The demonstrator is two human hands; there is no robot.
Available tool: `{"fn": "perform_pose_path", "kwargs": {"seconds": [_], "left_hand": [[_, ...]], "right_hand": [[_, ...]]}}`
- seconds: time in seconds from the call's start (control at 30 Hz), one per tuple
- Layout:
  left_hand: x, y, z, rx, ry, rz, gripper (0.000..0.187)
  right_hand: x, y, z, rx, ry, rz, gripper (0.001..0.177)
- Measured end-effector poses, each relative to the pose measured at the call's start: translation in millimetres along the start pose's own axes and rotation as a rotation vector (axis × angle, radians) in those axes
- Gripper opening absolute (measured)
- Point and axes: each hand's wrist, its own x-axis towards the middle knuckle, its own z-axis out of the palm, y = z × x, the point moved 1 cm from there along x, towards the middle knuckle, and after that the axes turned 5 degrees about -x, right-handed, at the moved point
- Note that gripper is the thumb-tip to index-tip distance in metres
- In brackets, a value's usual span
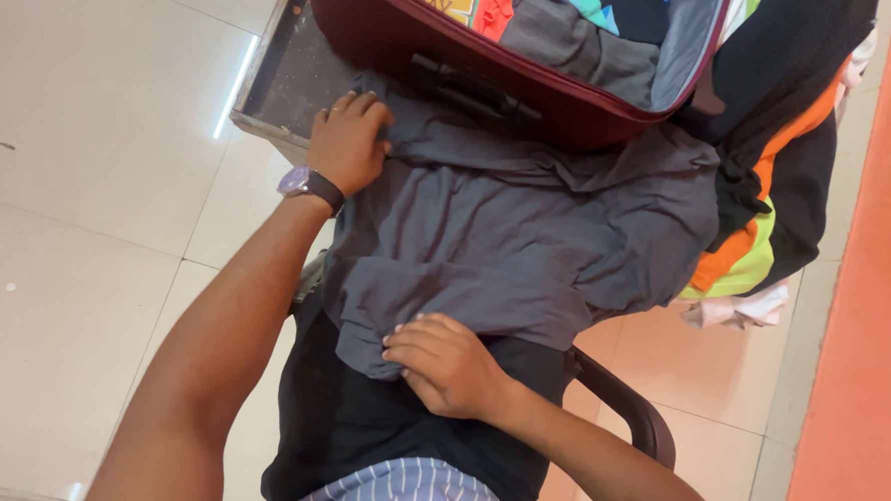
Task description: The person folds several shirts by hand on their lap and places them into a suitcase.
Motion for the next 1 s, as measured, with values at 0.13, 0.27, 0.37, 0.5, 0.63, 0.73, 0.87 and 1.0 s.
{"fn": "perform_pose_path", "kwargs": {"seconds": [0.13, 0.27, 0.37, 0.5, 0.63, 0.73, 0.87, 1.0], "left_hand": [[-4.4, 14.9, 3.1, 0.004, 0.026, -0.029, 0.057], [-7.1, 17.9, 6.6, 0.003, -0.045, -0.196, 0.025], [-5.1, 14.8, 8.6, -0.018, 0.046, -0.158, 0.019], [15.7, 7.6, 0.7, -0.181, 0.112, -0.264, 0.029], [38.5, 1.4, -50.8, -1.034, -0.098, -0.589, 0.042], [30.2, 4.1, -103.3, -1.775, -0.072, -0.521, 0.04], [25.7, -26.5, -129.2, -2.088, 0.238, -0.195, 0.035], [19.1, -70.9, -132.9, -2.231, 0.489, -0.055, 0.033]], "right_hand": [[-4.1, 1.0, 8.5, 0.13, -0.162, 0.111, 0.026], [-11.4, 9.7, 18.7, 0.255, -0.23, 0.294, 0.023], [-20.4, 22.3, 29.3, 0.488, -0.23, 0.464, 0.021], [-27.1, 40.1, 30.7, 0.931, -0.324, 0.735, 0.021], [-20.1, 52.8, -5.4, 1.022, -0.412, 0.731, 0.028], [-15.5, 59.2, -39.5, 1.05, -0.458, 0.778, 0.039], [-13.1, 69.0, -85.2, 0.918, -0.377, 0.599, 0.053], [-9.6, 73.2, -120.0, 0.731, -0.334, 0.578, 0.066]]}}
